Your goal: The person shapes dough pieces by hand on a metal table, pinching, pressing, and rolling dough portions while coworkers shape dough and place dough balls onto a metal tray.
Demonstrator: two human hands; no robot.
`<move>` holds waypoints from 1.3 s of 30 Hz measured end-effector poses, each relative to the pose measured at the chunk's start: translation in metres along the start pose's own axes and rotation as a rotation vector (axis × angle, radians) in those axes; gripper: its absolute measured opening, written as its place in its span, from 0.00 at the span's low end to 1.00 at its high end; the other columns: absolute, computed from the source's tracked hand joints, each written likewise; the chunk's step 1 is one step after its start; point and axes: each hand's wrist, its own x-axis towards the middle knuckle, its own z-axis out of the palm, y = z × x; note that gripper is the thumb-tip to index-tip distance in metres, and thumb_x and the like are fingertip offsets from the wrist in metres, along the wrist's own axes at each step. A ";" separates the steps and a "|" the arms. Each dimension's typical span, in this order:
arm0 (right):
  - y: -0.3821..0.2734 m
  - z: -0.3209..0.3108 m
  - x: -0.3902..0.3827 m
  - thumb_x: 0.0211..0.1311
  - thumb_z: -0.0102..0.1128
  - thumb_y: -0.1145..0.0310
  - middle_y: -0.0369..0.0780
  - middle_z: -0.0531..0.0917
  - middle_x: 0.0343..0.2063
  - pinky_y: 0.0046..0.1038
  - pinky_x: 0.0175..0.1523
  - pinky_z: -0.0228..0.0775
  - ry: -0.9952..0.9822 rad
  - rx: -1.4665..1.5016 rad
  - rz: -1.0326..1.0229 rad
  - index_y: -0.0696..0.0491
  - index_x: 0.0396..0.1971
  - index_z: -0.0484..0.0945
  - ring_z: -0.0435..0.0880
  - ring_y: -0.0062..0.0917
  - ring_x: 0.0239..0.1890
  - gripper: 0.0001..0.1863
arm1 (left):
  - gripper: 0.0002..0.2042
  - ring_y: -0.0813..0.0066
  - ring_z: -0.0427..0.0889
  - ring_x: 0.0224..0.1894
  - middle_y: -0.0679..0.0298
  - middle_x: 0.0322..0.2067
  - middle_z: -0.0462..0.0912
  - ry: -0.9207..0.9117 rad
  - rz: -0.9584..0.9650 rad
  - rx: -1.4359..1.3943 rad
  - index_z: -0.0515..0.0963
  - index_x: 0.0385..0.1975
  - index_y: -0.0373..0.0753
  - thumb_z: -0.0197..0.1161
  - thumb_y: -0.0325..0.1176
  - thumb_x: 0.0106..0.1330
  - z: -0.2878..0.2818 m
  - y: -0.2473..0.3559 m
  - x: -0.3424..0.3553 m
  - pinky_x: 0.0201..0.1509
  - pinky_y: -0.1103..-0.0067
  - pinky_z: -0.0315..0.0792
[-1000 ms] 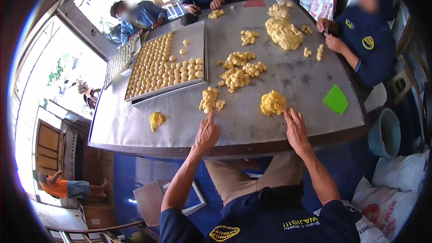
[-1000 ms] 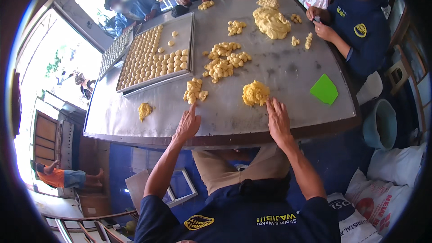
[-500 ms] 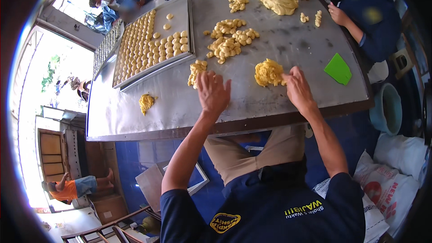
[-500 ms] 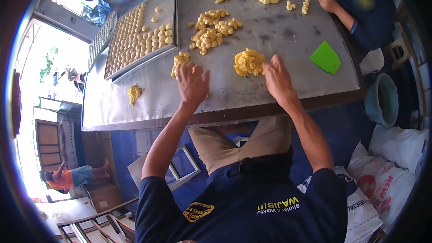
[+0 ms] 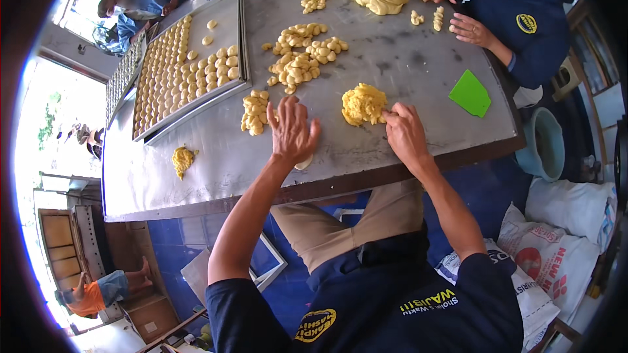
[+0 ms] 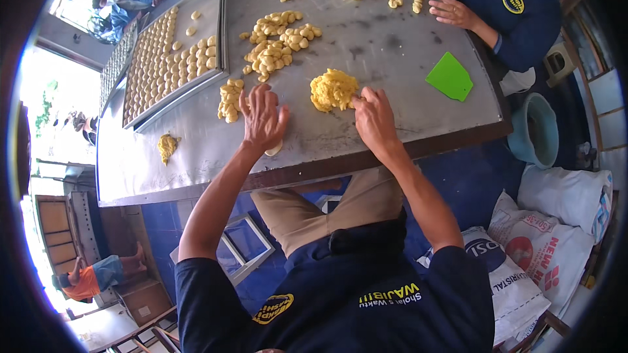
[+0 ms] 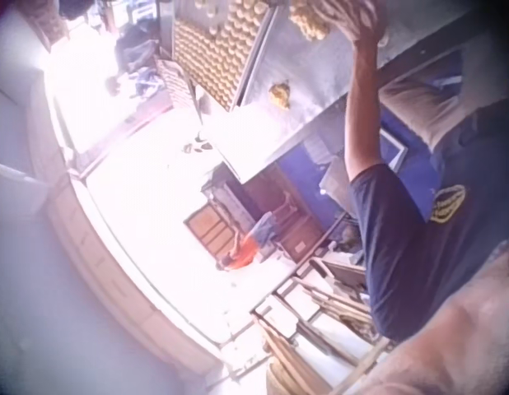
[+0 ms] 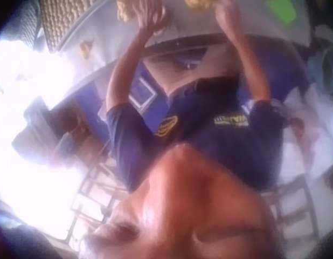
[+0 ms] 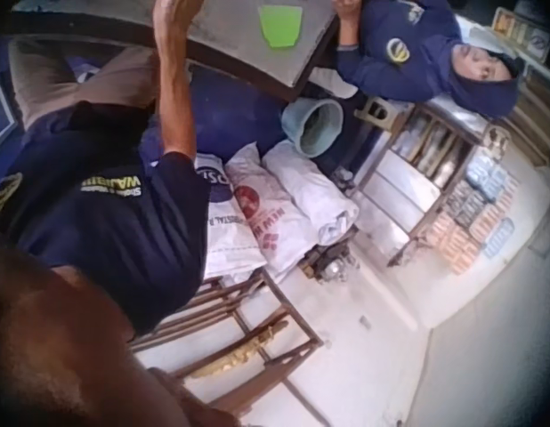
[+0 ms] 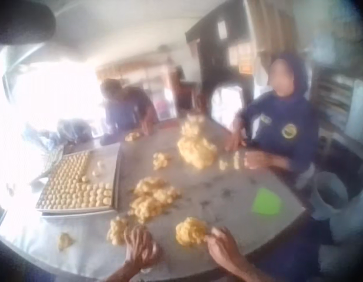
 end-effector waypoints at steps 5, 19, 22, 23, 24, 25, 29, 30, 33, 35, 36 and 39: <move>0.013 -0.016 -0.006 0.59 0.57 0.84 0.54 0.78 0.55 0.40 0.62 0.72 -0.187 0.118 0.176 0.62 0.54 0.80 0.76 0.46 0.60 0.21 | 0.20 0.63 0.71 0.59 0.60 0.51 0.74 0.060 -0.059 0.261 0.76 0.44 0.39 0.68 0.49 0.63 -0.001 0.014 -0.027 0.70 0.52 0.50; -0.052 -0.033 -0.034 0.62 0.52 0.85 0.55 0.80 0.56 0.39 0.63 0.75 -0.185 0.487 0.052 0.67 0.60 0.75 0.82 0.50 0.56 0.23 | 0.11 0.57 0.88 0.33 0.50 0.34 0.89 0.073 -0.729 -0.624 0.79 0.46 0.31 0.61 0.34 0.76 -0.052 0.062 -0.064 0.39 0.68 0.78; -0.096 -0.023 -0.032 0.63 0.58 0.83 0.56 0.80 0.54 0.40 0.60 0.76 -0.126 0.615 0.022 0.66 0.59 0.74 0.83 0.49 0.51 0.23 | 0.16 0.72 0.87 0.40 0.55 0.39 0.89 0.052 -0.809 -0.961 0.80 0.53 0.27 0.58 0.36 0.79 -0.040 0.074 -0.066 0.50 0.74 0.81; -0.103 -0.011 -0.034 0.62 0.59 0.82 0.54 0.81 0.52 0.40 0.59 0.76 -0.078 0.536 0.011 0.65 0.59 0.75 0.83 0.49 0.50 0.23 | 0.19 0.75 0.86 0.44 0.56 0.42 0.88 0.006 -0.791 -1.095 0.78 0.57 0.25 0.55 0.36 0.81 -0.037 0.086 -0.064 0.55 0.76 0.81; -0.107 -0.005 -0.034 0.62 0.60 0.82 0.53 0.83 0.51 0.39 0.58 0.76 -0.033 0.458 -0.003 0.64 0.58 0.76 0.83 0.48 0.49 0.22 | 0.18 0.72 0.86 0.45 0.55 0.43 0.88 0.024 -0.745 -1.219 0.78 0.56 0.24 0.54 0.35 0.81 -0.035 0.103 -0.063 0.56 0.74 0.81; -0.104 -0.002 -0.033 0.62 0.60 0.82 0.53 0.83 0.51 0.39 0.58 0.76 -0.031 0.457 -0.004 0.64 0.58 0.76 0.83 0.48 0.49 0.22 | 0.17 0.72 0.87 0.44 0.55 0.42 0.88 0.063 -0.686 -1.196 0.79 0.55 0.25 0.55 0.34 0.81 -0.035 0.104 -0.061 0.52 0.74 0.83; -0.098 -0.014 -0.017 0.59 0.64 0.82 0.47 0.87 0.46 0.37 0.56 0.76 -0.088 0.576 -0.001 0.60 0.52 0.83 0.83 0.43 0.49 0.19 | 0.09 0.59 0.90 0.29 0.53 0.31 0.90 -0.178 -0.768 -1.086 0.82 0.43 0.28 0.61 0.28 0.72 -0.053 0.084 -0.039 0.33 0.68 0.83; -0.101 -0.016 -0.015 0.59 0.64 0.81 0.46 0.88 0.45 0.37 0.56 0.76 -0.036 0.547 -0.084 0.59 0.49 0.85 0.84 0.42 0.50 0.17 | 0.09 0.59 0.90 0.29 0.53 0.31 0.90 -0.169 -0.775 -1.082 0.82 0.43 0.28 0.61 0.28 0.72 -0.048 0.080 -0.041 0.33 0.68 0.83; -0.113 -0.006 -0.019 0.59 0.66 0.80 0.46 0.88 0.45 0.35 0.56 0.77 -0.091 0.690 -0.077 0.57 0.46 0.87 0.84 0.40 0.50 0.15 | 0.12 0.42 0.85 0.34 0.44 0.32 0.86 -0.117 -0.419 -0.701 0.82 0.40 0.34 0.70 0.30 0.58 -0.021 0.069 -0.059 0.36 0.62 0.79; -0.115 -0.010 -0.021 0.59 0.66 0.79 0.46 0.88 0.44 0.35 0.57 0.76 -0.140 0.763 0.072 0.58 0.46 0.87 0.84 0.40 0.50 0.14 | 0.12 0.42 0.86 0.35 0.45 0.32 0.86 -0.093 -0.488 -0.652 0.81 0.40 0.35 0.70 0.31 0.58 -0.018 0.079 -0.064 0.37 0.61 0.80; -0.116 -0.011 -0.022 0.59 0.66 0.78 0.46 0.88 0.43 0.35 0.58 0.75 -0.185 0.829 0.234 0.58 0.45 0.87 0.84 0.39 0.51 0.14 | 0.12 0.42 0.86 0.36 0.46 0.32 0.86 -0.078 -0.549 -0.607 0.80 0.41 0.35 0.70 0.31 0.59 -0.018 0.085 -0.063 0.38 0.61 0.80; -0.121 0.006 -0.032 0.59 0.63 0.80 0.46 0.87 0.40 0.37 0.55 0.77 -0.082 0.546 0.002 0.59 0.49 0.83 0.85 0.41 0.46 0.16 | 0.14 0.43 0.87 0.37 0.46 0.33 0.87 -0.069 -0.507 -0.632 0.78 0.43 0.36 0.70 0.33 0.61 -0.018 0.086 -0.060 0.40 0.59 0.80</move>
